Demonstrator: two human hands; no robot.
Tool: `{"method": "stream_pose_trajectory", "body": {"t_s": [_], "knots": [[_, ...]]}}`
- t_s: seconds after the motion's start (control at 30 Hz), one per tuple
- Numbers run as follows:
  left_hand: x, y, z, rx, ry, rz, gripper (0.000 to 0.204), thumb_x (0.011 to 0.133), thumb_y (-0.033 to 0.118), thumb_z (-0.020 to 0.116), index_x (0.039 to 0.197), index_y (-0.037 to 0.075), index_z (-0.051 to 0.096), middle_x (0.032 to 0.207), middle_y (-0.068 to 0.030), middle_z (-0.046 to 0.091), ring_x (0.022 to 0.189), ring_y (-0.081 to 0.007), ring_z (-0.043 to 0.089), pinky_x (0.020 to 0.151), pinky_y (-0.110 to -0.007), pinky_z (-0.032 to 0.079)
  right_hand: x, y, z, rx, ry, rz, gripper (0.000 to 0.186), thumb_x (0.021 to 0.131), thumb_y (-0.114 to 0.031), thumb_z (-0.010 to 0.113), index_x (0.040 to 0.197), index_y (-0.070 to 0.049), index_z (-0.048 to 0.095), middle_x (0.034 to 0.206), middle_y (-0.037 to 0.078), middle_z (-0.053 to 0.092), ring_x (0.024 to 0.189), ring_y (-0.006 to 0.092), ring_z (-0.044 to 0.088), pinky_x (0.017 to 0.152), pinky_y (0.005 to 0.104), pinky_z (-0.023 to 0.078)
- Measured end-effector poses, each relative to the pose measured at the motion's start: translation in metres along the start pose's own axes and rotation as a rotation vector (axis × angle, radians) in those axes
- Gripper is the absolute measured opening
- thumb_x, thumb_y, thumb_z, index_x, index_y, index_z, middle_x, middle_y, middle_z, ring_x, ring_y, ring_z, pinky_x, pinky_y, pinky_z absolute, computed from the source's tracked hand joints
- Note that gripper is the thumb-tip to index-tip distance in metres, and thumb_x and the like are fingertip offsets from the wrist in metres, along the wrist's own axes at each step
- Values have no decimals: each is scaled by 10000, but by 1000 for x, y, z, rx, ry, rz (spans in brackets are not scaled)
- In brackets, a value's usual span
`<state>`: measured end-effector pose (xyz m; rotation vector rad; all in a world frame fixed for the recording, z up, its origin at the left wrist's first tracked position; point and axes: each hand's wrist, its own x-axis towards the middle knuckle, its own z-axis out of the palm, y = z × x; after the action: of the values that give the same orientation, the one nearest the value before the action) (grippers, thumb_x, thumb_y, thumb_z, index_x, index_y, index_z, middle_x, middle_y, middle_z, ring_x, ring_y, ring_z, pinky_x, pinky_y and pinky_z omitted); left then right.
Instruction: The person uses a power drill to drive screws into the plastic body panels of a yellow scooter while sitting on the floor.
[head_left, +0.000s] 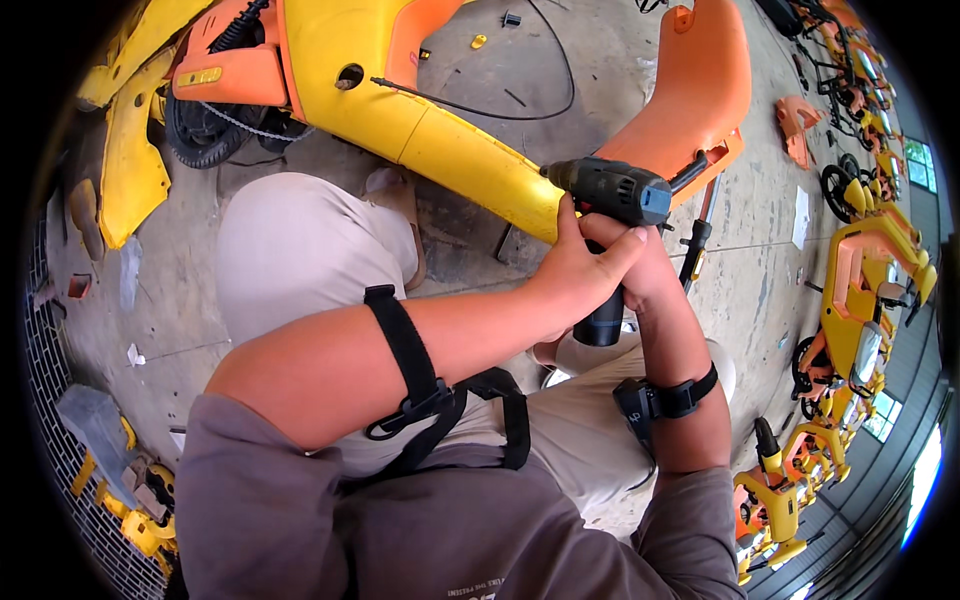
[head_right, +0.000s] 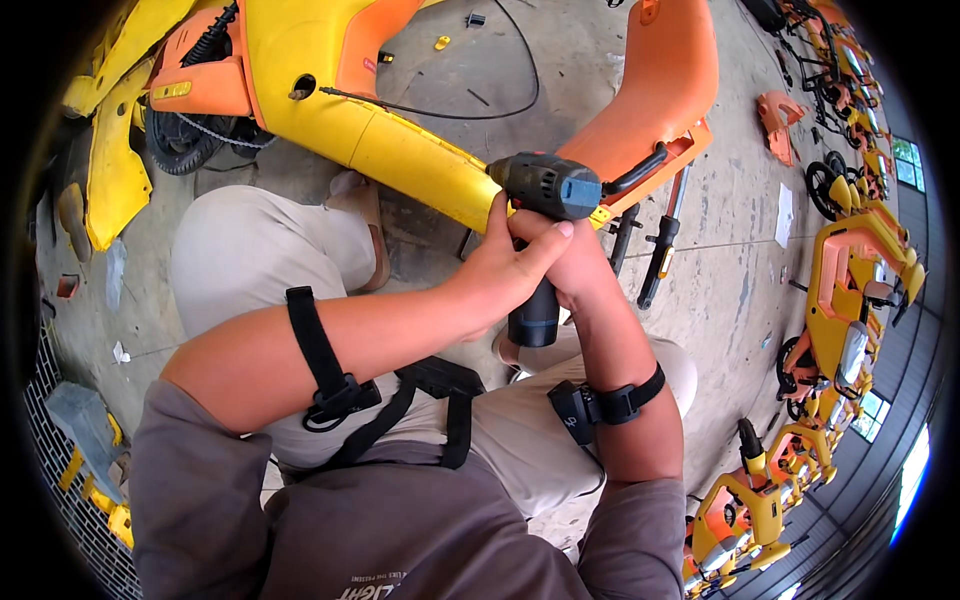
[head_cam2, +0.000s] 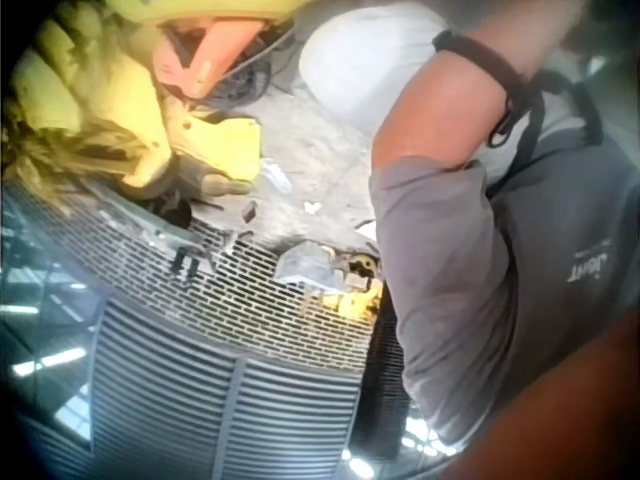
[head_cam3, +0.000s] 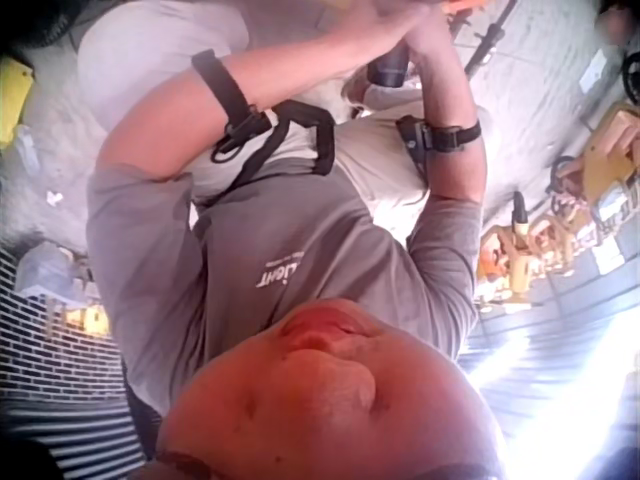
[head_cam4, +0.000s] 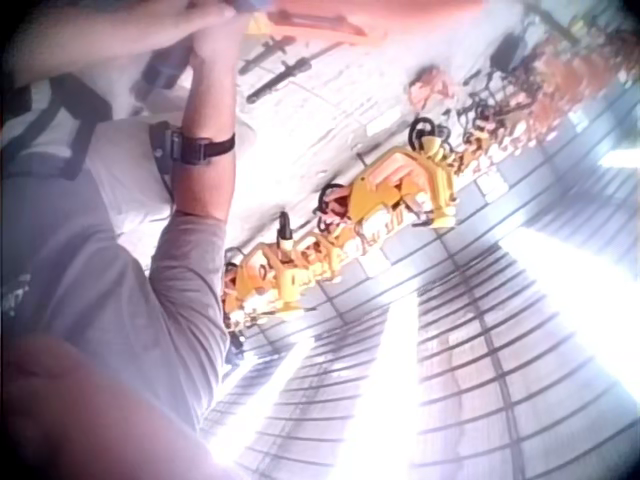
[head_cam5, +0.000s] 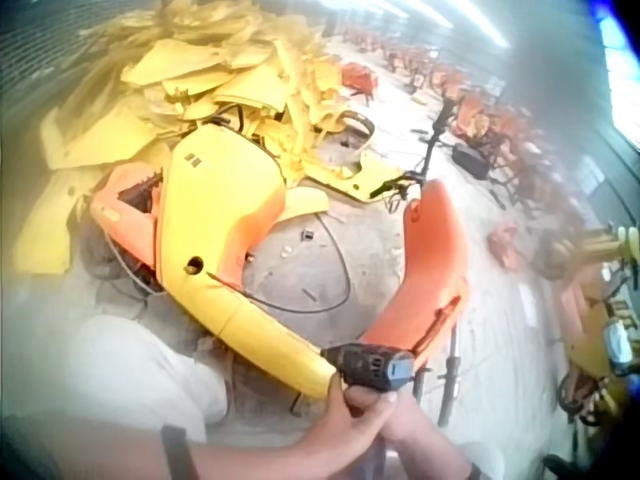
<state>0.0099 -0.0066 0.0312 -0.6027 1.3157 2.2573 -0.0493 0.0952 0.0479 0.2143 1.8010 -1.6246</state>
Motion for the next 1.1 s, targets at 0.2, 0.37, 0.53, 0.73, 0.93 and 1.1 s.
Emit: {"method": "stream_pose_trajectory", "body": {"t_s": [0.2,0.37,0.53,0.73,0.93,1.1], "knots": [[2,1,2,-50,8,7,1182,891,507,670,1552,-53,-135,1354,-324,502,1192,-318,598,946,-362,520,4,4,-2,43,-7,-18,211,801,-5,660,1011,-27,653,870,23,628,750,128,588,660,305,502],[-1,0,4,-26,53,22,1168,893,494,665,1554,-43,-134,1355,-321,503,1203,-319,590,952,-364,515,2,2,1,21,-14,-37,226,796,-20,653,1021,-37,637,888,29,611,770,127,578,669,309,499],[-1,3,2,-19,66,23,1150,896,484,659,1558,-32,-128,1350,-317,506,1197,-316,592,943,-363,518,11,8,-2,-17,-30,-40,253,798,-31,663,1049,-38,628,890,18,614,772,119,574,672,306,492],[-6,10,3,-68,52,-16,1149,892,481,658,1563,-17,-130,1368,-320,492,1215,-328,581,959,-375,509,10,5,2,-4,-24,-66,428,812,-31,671,1231,-59,592,919,1,599,803,109,573,694,299,491],[0,2,2,-54,79,-9,1152,885,485,655,1567,-4,-134,1435,-324,433,1300,-348,518,1038,-394,460,11,6,1,-7,-39,-72,528,810,-12,673,1321,-65,550,961,3,594,829,105,576,707,293,494],[-1,4,1,-32,91,2,1152,879,482,656,1571,6,-132,1444,-326,425,1313,-355,507,1051,-396,451,13,6,-3,-35,-60,-32,568,807,-11,682,1352,-63,532,966,10,607,827,108,581,702,289,497]]}}
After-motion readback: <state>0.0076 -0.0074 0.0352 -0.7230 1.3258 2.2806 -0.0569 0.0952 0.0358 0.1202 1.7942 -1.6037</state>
